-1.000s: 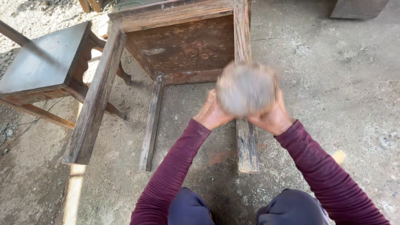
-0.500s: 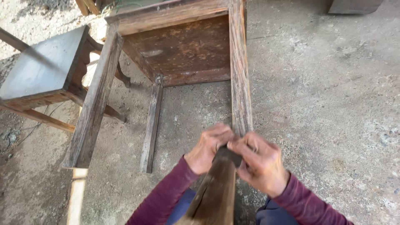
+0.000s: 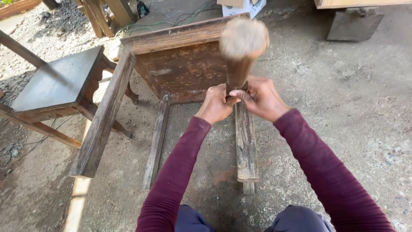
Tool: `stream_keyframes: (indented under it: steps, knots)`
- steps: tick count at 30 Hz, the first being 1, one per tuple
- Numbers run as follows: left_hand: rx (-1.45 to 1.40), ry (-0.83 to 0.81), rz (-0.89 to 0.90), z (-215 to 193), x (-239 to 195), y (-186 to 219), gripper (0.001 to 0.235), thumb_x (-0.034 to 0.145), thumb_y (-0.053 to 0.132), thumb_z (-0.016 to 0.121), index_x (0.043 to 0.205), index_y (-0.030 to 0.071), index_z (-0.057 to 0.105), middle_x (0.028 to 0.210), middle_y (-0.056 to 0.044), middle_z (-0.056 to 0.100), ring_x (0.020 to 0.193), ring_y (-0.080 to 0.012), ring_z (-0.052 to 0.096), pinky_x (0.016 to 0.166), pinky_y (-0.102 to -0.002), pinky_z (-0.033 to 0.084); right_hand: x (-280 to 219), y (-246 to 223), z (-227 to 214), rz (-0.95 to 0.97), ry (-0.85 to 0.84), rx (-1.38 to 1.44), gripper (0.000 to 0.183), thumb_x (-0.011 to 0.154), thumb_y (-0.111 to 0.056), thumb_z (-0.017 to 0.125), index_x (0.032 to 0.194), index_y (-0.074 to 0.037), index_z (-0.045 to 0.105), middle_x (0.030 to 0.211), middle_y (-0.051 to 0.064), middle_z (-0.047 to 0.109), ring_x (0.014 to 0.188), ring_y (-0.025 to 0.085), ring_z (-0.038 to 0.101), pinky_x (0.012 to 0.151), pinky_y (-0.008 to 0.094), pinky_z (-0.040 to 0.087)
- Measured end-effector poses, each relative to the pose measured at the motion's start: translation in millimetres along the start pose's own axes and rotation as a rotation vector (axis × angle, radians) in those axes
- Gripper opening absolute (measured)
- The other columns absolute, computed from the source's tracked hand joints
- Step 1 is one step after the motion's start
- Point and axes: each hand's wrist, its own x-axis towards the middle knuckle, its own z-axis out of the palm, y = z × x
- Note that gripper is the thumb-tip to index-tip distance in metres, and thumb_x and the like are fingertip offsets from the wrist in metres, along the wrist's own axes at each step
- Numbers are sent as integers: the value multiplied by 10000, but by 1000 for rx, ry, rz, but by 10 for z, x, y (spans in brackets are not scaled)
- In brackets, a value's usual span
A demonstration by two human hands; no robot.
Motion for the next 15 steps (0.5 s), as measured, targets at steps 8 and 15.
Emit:
stream_keyframes:
  steps: [8,15]
  knots:
    - [31,38,-53,169,27,-271,205,859,35,756,1050,44,683,914,-168,743,848,-258,751,714,-373,575,18,176,109,-34,5,31,221,960,-183,753,1068,4,702,944,153,719,788,263,706,691,373,561]
    - [-37,-8,-12,126,-205,-140,159,829,5,723,983,19,689,845,-182,726,740,-235,715,664,-367,553,-82,-29,109,-28,24,142,205,947,-188,748,1046,-9,736,967,126,724,776,235,719,650,344,561]
